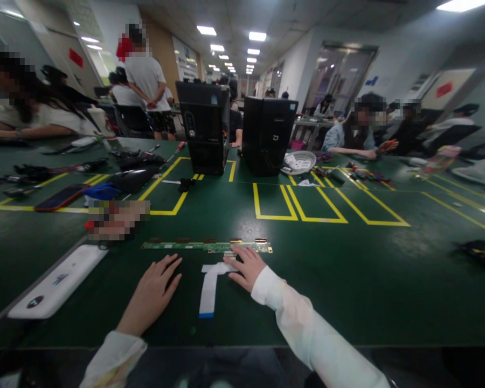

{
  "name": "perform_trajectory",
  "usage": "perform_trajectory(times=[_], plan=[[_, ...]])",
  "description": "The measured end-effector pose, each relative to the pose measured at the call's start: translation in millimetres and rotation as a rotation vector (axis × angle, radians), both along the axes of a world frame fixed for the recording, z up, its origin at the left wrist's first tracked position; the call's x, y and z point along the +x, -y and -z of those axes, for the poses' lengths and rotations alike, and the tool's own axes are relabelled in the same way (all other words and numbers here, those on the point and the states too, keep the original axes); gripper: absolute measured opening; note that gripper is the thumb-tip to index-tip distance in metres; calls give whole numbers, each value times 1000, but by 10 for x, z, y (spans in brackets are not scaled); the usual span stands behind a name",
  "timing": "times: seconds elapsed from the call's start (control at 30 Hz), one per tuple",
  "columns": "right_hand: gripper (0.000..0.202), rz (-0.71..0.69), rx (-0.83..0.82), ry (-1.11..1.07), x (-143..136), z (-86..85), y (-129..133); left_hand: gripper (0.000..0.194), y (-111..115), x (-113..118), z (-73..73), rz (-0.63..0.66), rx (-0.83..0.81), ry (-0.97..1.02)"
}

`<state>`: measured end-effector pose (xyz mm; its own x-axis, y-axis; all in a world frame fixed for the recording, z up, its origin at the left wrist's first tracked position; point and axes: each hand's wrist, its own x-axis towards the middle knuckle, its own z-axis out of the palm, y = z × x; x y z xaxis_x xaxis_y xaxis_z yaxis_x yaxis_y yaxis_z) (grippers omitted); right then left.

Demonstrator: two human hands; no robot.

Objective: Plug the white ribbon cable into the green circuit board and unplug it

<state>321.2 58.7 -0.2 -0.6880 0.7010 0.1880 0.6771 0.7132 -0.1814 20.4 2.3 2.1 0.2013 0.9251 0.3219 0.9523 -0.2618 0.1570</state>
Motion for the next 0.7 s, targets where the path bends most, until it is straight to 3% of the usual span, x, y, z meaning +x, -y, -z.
perform_trajectory(times=[0.13,0.23,0.7], plan=[[50,-25,19,-17,362,10,72,43,7,5,-5,1,2,0],[50,31,55,-36,733,34,161,44,7,8,3,-1,-3,-2],[53,524,118,-142,2855,321,537,45,1,-3,12,6,-13,8]])
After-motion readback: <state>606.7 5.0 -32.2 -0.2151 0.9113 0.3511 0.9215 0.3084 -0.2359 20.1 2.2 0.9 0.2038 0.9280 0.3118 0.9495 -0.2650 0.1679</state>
